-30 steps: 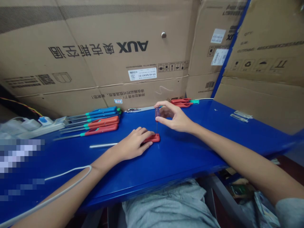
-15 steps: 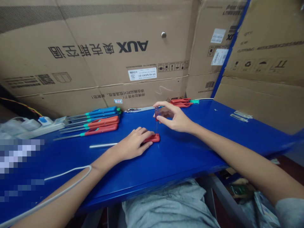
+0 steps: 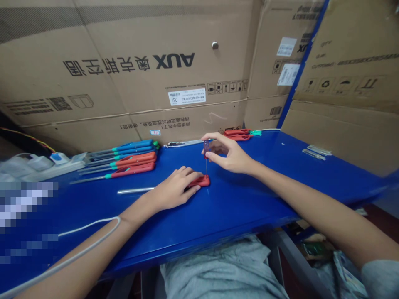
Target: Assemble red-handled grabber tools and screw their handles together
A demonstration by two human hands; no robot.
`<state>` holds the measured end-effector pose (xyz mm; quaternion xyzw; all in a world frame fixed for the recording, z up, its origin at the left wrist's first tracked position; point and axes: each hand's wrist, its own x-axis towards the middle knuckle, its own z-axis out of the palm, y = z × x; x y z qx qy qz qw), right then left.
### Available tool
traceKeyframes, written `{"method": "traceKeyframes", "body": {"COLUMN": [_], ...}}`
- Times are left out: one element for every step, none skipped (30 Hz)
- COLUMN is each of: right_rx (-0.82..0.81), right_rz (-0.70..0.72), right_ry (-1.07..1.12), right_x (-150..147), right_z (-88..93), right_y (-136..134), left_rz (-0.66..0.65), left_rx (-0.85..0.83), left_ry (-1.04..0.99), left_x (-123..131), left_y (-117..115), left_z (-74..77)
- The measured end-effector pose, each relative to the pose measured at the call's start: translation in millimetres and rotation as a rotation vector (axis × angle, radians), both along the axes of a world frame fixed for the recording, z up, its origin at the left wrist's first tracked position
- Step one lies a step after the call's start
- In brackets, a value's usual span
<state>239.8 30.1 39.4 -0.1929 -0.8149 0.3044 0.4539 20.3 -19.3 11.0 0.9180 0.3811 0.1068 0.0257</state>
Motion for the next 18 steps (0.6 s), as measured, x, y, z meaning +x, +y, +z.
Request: {"method": "traceKeyframes", "body": {"right_rx": [-0.004,-0.007,-0.008,-0.008,-0.007,-0.006,-0.004,0.000,0.004,0.007,0.010,0.011,0.013,0.015,0.017,0.018,0.018,0.017], "right_rz": [0.006,0.009,0.011,0.010,0.009,0.007,0.005,0.002,-0.004,-0.010,-0.017,-0.023,-0.028,-0.031,-0.032,-0.032,-0.032,-0.031], "right_ry": [-0.003,-0.004,-0.005,-0.005,-0.005,-0.006,-0.005,-0.003,-0.003,-0.002,-0.003,-0.004,-0.005,-0.004,-0.004,-0.002,-0.001,-0.001], "right_x": [0.1,0.1,0.1,0.1,0.1,0.1,0.0,0.0,-0.1,-0.1,-0.1,-0.1,-0.1,-0.1,-0.1,-0.1,-0.1,-0.2], "right_z": [0.1,0.1,0.1,0.1,0.0,0.0,-0.1,-0.1,0.0,0.0,0.0,0.0,-0.1,-0.2,-0.3,-0.3,-0.4,-0.4], "right_y": [-0.3,-0.6,-0.7,-0.8,-0.8,-0.7,-0.5,-0.4,-0.2,0.0,0.1,0.3,0.5,0.7,0.8,0.8,0.8,0.8], "left_rz": [0.002,0.004,0.007,0.009,0.010,0.012,0.012,0.010,0.007,0.003,0.001,0.000,0.001,0.003,0.004,0.004,0.004,0.005], "left_rx": [-0.001,-0.004,-0.006,-0.007,-0.008,-0.008,-0.007,-0.005,-0.003,0.000,0.001,0.002,0.001,0.001,-0.001,-0.001,-0.001,-0.001], "left_ry": [0.000,0.001,0.003,0.004,0.006,0.007,0.008,0.007,0.007,0.006,0.006,0.005,0.004,0.004,0.004,0.003,0.002,0.001], "left_x": [0.0,0.1,0.0,-0.1,-0.3,-0.5,-0.8,-0.9,-1.1,-1.1,-1.0,-0.8,-0.6,-0.3,0.0,0.3,0.4,0.5], "left_y": [0.1,0.2,0.2,0.3,0.3,0.2,0.1,0.0,-0.1,-0.3,-0.4,-0.5,-0.6,-0.7,-0.8,-0.8,-0.9,-0.9], "left_z": [-0.1,-0.2,-0.1,-0.1,0.0,0.0,0.0,-0.1,-0.2,-0.3,-0.3,-0.2,0.0,0.3,0.7,1.1,1.4,1.7]}}
